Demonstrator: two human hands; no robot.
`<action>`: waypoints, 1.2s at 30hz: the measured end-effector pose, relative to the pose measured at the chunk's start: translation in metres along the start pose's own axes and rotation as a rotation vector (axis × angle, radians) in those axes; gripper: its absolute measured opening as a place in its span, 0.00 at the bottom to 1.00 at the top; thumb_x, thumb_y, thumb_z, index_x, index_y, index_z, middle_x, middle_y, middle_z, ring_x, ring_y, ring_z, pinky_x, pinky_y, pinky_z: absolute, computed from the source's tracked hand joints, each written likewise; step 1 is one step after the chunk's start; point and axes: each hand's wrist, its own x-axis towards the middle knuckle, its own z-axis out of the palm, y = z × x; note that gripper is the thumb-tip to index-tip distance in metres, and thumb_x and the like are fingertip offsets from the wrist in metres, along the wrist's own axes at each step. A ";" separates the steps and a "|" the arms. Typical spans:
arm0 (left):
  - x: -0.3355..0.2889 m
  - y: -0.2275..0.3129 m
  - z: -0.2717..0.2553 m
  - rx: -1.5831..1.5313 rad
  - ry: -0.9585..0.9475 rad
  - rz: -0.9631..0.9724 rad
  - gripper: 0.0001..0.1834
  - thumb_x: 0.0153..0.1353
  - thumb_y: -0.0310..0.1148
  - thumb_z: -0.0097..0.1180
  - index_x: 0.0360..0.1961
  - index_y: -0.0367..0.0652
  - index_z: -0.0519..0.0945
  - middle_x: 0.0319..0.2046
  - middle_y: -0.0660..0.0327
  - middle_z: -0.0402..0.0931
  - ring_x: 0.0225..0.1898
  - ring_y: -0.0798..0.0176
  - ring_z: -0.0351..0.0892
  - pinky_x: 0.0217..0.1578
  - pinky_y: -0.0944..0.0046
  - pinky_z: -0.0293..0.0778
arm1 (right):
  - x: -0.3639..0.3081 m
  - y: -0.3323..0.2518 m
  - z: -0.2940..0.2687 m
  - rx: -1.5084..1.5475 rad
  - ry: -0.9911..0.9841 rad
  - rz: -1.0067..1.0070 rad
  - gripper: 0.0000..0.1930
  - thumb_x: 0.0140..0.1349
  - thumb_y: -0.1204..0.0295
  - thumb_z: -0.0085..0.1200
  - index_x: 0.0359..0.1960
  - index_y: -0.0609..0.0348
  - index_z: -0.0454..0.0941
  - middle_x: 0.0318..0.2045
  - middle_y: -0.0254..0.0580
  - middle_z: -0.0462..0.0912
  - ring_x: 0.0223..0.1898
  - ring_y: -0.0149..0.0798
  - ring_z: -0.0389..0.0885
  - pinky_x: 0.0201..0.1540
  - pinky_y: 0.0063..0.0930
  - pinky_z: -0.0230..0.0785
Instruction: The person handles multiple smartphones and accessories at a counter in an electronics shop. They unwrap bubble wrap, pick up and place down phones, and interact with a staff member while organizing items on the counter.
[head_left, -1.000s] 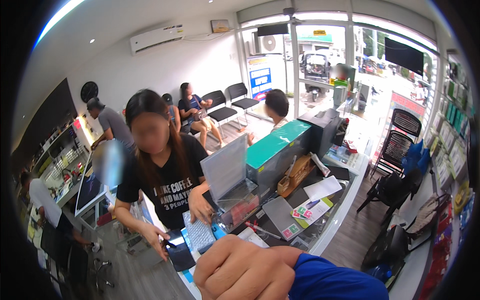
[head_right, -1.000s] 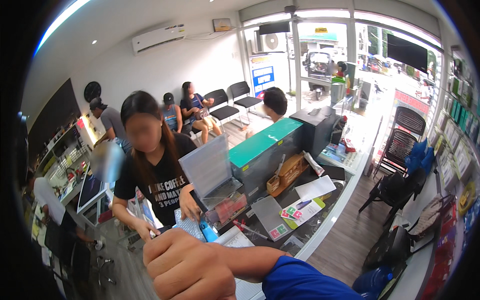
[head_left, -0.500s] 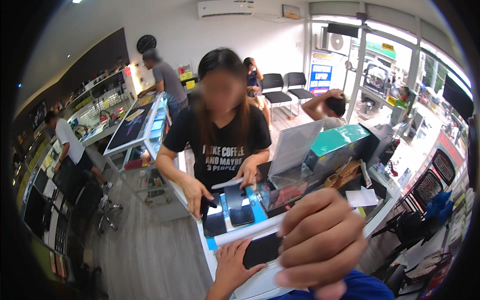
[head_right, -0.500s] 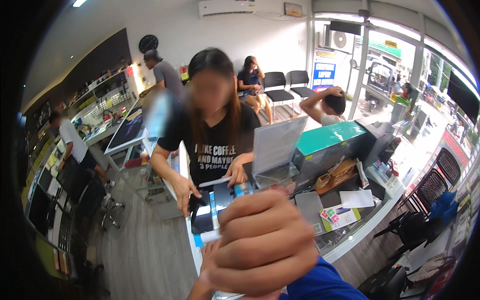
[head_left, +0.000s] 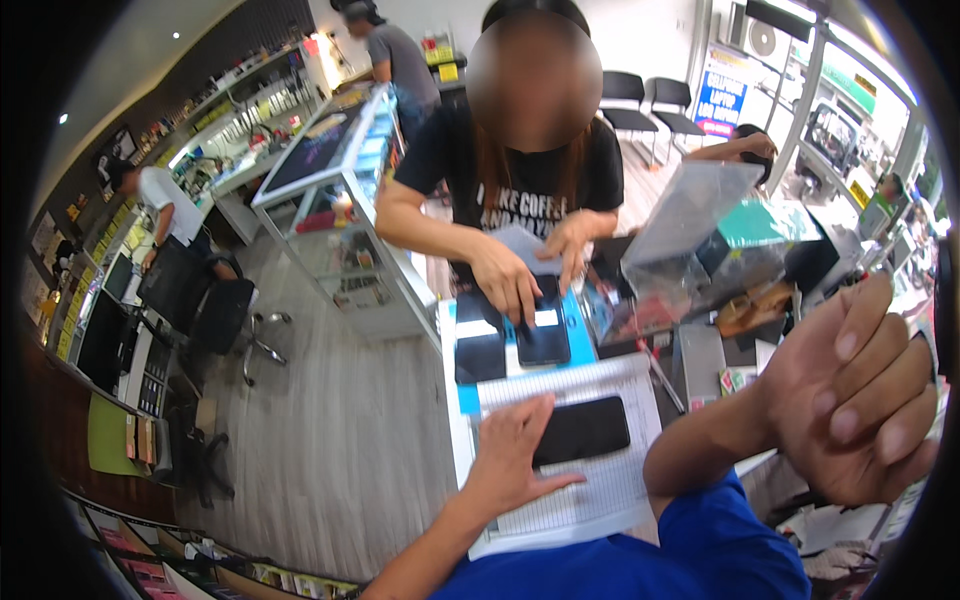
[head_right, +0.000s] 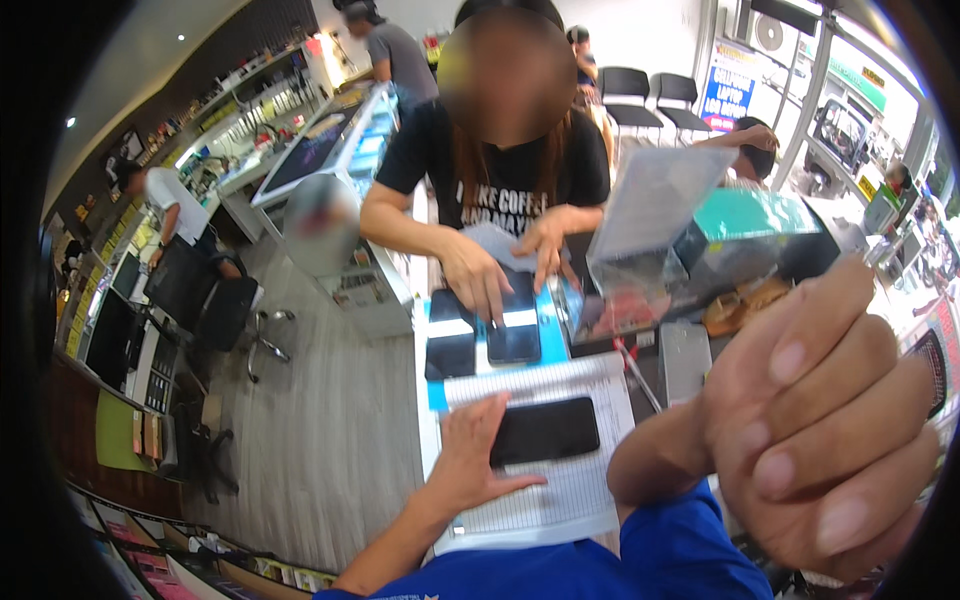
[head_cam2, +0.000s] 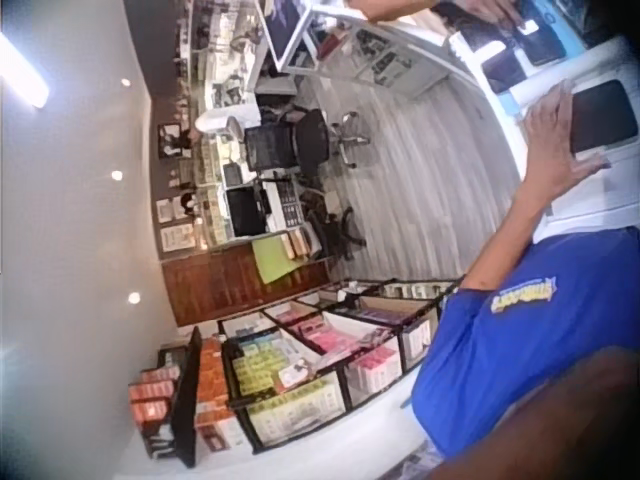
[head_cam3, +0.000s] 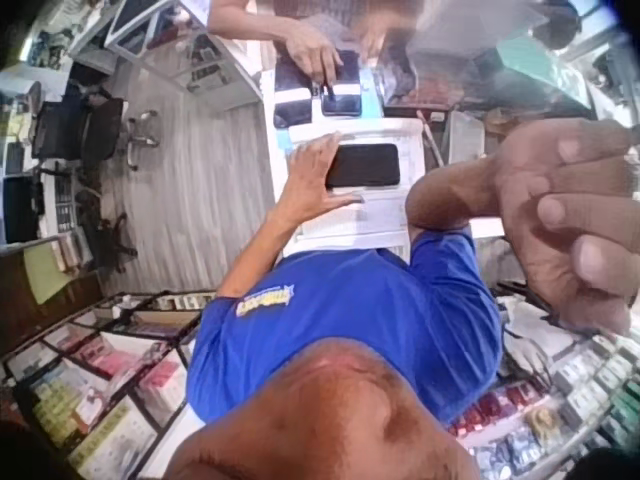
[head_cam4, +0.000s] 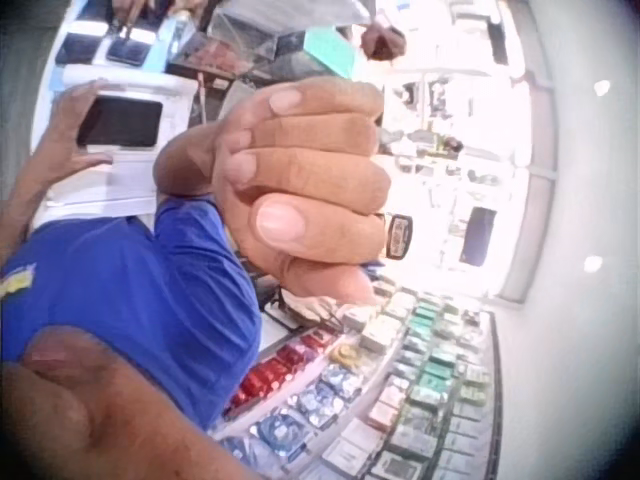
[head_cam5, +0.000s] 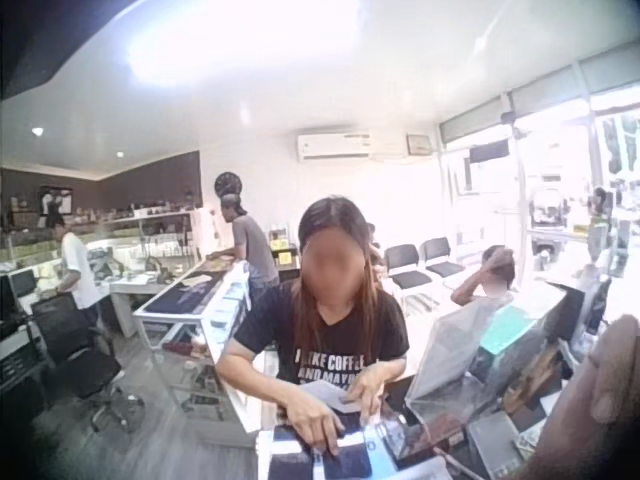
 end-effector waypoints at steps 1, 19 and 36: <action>-0.002 0.002 -0.002 0.019 -0.085 -0.008 0.61 0.52 0.69 0.75 0.80 0.50 0.65 0.69 0.53 0.68 0.72 0.45 0.64 0.71 0.42 0.59 | 0.000 -0.001 0.004 -0.008 0.016 -0.005 0.21 0.82 0.55 0.36 0.34 0.45 0.78 0.20 0.25 0.71 0.20 0.23 0.64 0.43 0.29 0.61; 0.002 0.016 -0.001 0.271 -0.234 0.101 0.40 0.68 0.61 0.61 0.77 0.56 0.72 0.76 0.50 0.68 0.77 0.39 0.62 0.74 0.36 0.57 | 0.005 0.001 0.023 0.010 0.078 -0.032 0.30 0.85 0.50 0.36 0.22 0.46 0.77 0.13 0.26 0.73 0.14 0.24 0.64 0.36 0.23 0.65; -0.002 -0.003 0.008 0.196 -0.299 0.042 0.37 0.74 0.63 0.57 0.80 0.68 0.68 0.83 0.65 0.58 0.81 0.51 0.57 0.78 0.40 0.52 | 0.003 0.005 0.033 -0.015 -0.009 -0.005 0.32 0.85 0.47 0.33 0.23 0.48 0.77 0.14 0.28 0.72 0.15 0.25 0.66 0.37 0.25 0.65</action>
